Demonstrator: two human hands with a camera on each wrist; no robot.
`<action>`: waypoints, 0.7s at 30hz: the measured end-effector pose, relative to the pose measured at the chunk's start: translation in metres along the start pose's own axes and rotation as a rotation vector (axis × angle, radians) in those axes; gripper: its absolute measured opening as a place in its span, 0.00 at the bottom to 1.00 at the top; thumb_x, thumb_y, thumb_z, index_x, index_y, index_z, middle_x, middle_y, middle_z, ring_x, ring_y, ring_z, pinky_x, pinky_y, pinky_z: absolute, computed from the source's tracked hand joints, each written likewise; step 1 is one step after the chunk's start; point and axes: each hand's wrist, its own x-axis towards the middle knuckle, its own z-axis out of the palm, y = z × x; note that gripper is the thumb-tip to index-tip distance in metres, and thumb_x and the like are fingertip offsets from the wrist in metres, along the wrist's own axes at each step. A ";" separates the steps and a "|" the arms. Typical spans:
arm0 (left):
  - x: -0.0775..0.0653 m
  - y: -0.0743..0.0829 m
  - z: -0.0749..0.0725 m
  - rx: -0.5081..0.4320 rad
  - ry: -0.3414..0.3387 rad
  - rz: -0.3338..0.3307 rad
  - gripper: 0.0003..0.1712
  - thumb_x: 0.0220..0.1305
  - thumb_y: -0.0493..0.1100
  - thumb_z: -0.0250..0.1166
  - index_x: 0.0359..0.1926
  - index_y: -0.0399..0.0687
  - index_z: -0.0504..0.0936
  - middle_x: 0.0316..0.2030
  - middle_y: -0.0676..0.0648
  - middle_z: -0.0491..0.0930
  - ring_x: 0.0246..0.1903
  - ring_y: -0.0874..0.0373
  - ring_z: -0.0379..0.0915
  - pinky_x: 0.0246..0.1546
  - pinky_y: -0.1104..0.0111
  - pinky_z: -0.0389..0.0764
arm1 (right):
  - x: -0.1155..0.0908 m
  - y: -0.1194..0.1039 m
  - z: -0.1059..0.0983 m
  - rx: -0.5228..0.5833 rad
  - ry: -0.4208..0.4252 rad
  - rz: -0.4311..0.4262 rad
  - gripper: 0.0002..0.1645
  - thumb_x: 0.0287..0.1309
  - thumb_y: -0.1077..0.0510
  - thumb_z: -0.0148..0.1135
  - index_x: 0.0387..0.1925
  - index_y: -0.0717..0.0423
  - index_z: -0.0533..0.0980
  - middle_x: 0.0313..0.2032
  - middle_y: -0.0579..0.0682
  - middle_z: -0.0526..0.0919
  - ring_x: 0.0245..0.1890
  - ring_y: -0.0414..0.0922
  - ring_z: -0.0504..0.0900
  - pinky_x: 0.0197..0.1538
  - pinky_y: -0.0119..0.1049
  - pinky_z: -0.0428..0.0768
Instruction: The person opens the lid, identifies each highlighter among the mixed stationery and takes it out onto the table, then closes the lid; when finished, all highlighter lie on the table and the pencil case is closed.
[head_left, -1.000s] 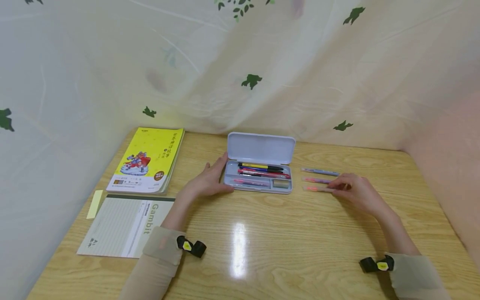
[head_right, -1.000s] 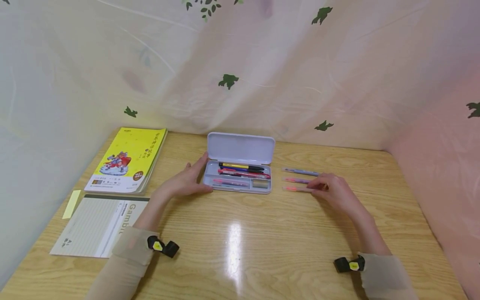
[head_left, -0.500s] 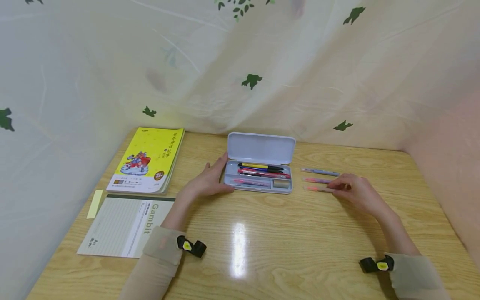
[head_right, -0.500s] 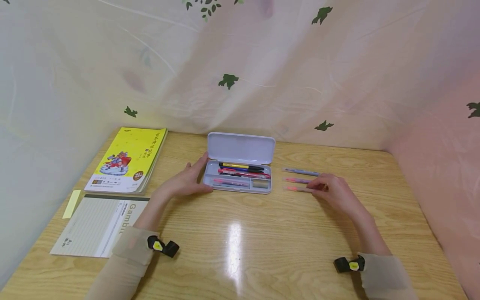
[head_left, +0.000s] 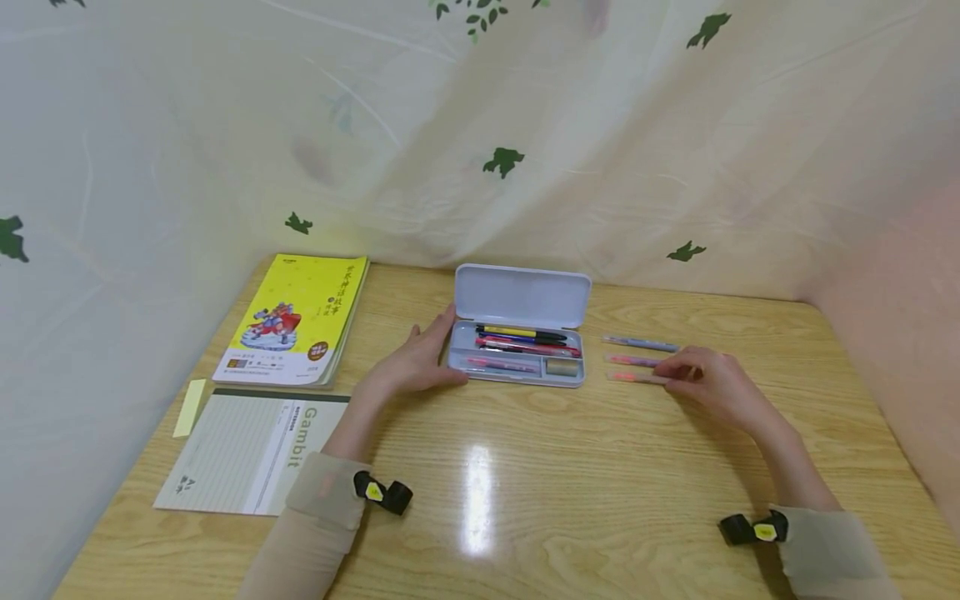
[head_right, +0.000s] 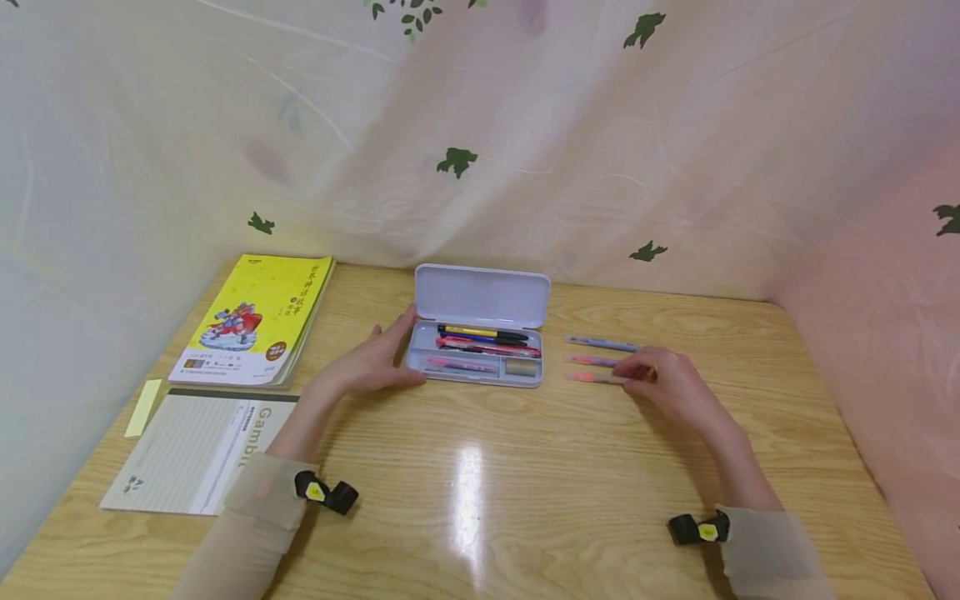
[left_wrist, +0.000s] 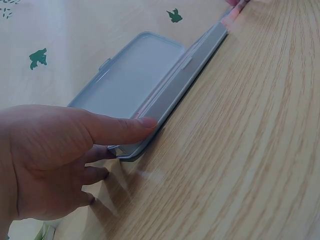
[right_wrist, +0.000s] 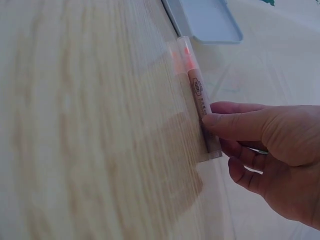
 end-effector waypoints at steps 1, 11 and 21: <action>0.000 0.000 0.000 0.003 0.001 0.001 0.65 0.65 0.52 0.71 0.83 0.50 0.31 0.84 0.41 0.39 0.84 0.45 0.34 0.83 0.44 0.30 | 0.000 0.000 -0.001 0.008 0.001 0.000 0.10 0.60 0.63 0.72 0.43 0.49 0.88 0.37 0.45 0.88 0.35 0.32 0.80 0.39 0.27 0.80; 0.001 -0.002 0.001 0.001 -0.004 -0.006 0.65 0.65 0.53 0.70 0.83 0.50 0.30 0.84 0.42 0.38 0.84 0.46 0.32 0.82 0.44 0.29 | 0.002 -0.009 -0.008 0.019 0.134 -0.021 0.13 0.66 0.59 0.68 0.50 0.55 0.85 0.42 0.51 0.89 0.38 0.25 0.75 0.40 0.20 0.77; 0.001 -0.002 0.001 0.009 -0.001 0.010 0.65 0.65 0.51 0.71 0.83 0.49 0.31 0.83 0.40 0.40 0.84 0.45 0.34 0.82 0.43 0.29 | 0.033 -0.060 0.002 0.161 0.152 -0.063 0.20 0.69 0.56 0.66 0.60 0.55 0.81 0.52 0.55 0.87 0.45 0.30 0.80 0.47 0.18 0.78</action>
